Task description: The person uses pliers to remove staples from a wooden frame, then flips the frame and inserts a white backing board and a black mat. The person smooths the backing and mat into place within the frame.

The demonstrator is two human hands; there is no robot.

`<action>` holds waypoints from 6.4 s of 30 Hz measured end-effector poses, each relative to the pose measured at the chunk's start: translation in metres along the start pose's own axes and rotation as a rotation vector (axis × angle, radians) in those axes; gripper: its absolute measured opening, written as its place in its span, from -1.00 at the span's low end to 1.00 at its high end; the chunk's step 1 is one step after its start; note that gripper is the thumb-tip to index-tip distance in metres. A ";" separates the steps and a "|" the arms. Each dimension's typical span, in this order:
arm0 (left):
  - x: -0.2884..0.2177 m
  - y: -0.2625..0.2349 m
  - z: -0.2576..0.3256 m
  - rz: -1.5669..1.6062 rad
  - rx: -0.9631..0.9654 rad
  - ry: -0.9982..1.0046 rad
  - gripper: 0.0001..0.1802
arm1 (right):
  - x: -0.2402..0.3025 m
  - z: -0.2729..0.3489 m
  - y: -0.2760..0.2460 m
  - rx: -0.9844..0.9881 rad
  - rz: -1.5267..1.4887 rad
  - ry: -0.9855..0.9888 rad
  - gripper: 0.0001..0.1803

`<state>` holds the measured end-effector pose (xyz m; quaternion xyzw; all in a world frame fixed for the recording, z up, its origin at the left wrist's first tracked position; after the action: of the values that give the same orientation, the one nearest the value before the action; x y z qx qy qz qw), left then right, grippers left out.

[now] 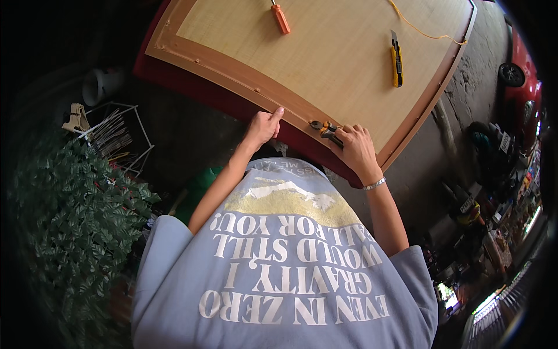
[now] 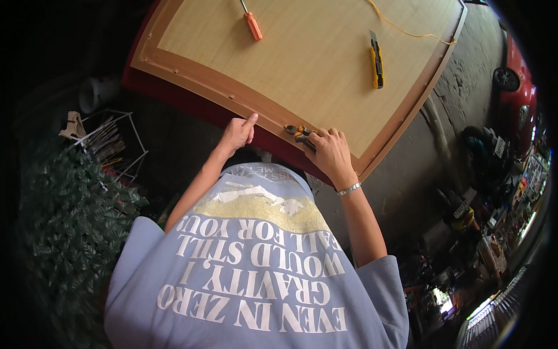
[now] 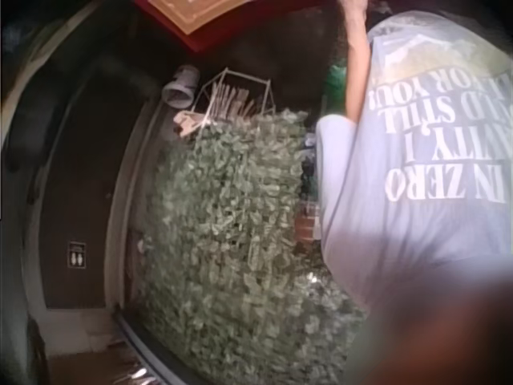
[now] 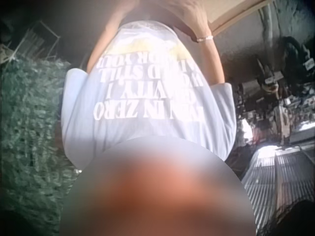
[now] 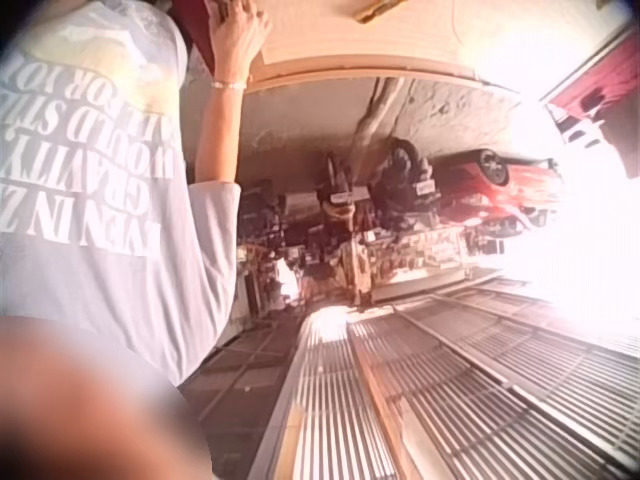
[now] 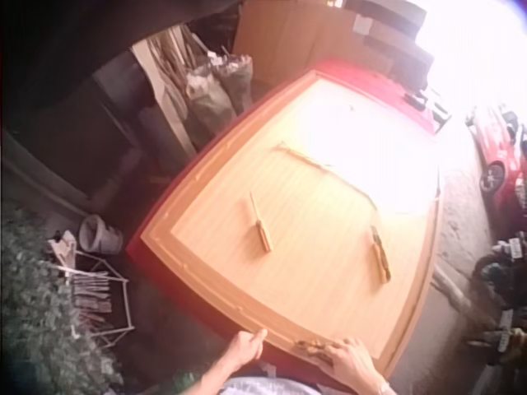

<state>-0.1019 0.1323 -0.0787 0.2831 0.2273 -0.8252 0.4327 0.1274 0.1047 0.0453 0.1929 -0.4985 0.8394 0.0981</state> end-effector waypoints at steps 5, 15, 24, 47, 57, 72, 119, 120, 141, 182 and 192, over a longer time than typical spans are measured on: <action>0.001 0.002 -0.005 0.086 0.097 -0.037 -0.21 | 0.002 -0.002 0.002 0.017 -0.132 0.005 -0.76; 0.003 0.004 -0.009 0.119 0.188 -0.033 -0.21 | 0.020 0.047 0.040 -0.437 -0.335 0.337 -0.72; -0.001 0.002 -0.006 0.111 0.140 0.004 -0.19 | 0.018 0.057 0.054 -0.605 -0.429 0.352 -0.63; -0.022 0.021 0.022 0.288 0.385 -0.062 -0.10 | -0.018 0.050 -0.029 -0.433 -0.703 0.196 -0.60; -0.034 0.018 0.039 0.044 0.209 0.173 -0.41 | 0.080 0.007 -0.023 -0.153 -0.146 -0.275 -0.74; -0.065 -0.164 0.006 -0.238 -0.274 0.360 -0.32 | 0.094 -0.105 0.006 -0.161 -0.072 -0.020 -0.74; -0.099 -0.172 -0.040 -0.100 -0.163 0.631 -0.32 | 0.113 -0.049 0.064 -0.648 -0.683 0.558 -0.55; -0.097 -0.171 -0.040 -0.106 -0.156 0.641 -0.32 | 0.104 -0.048 0.069 -0.699 -0.774 0.635 -0.53; -0.033 -0.133 0.036 -0.111 0.175 0.272 -0.40 | 0.206 -0.079 -0.023 -0.202 -0.152 -0.345 -0.69; 0.015 -0.294 -0.059 0.161 0.073 -0.151 -0.19 | 0.244 -0.195 0.037 -0.506 -0.380 0.357 -0.72; 0.008 -0.293 -0.058 0.155 0.186 -0.172 -0.17 | 0.189 -0.177 0.033 -0.821 -0.869 0.654 -0.53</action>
<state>-0.3373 0.3167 -0.0889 0.2668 0.0892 -0.8281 0.4849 -0.0955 0.2383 0.0221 0.0592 -0.5986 0.4816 0.6373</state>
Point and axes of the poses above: each hand's wrist, its own z-axis away from the middle knuckle, its own y-axis out of the palm, x = y × z, the point moved 9 cm from there along -z, towards the middle knuckle, and after that the axes turned 5 degrees about -z, right-handed, at the moved point
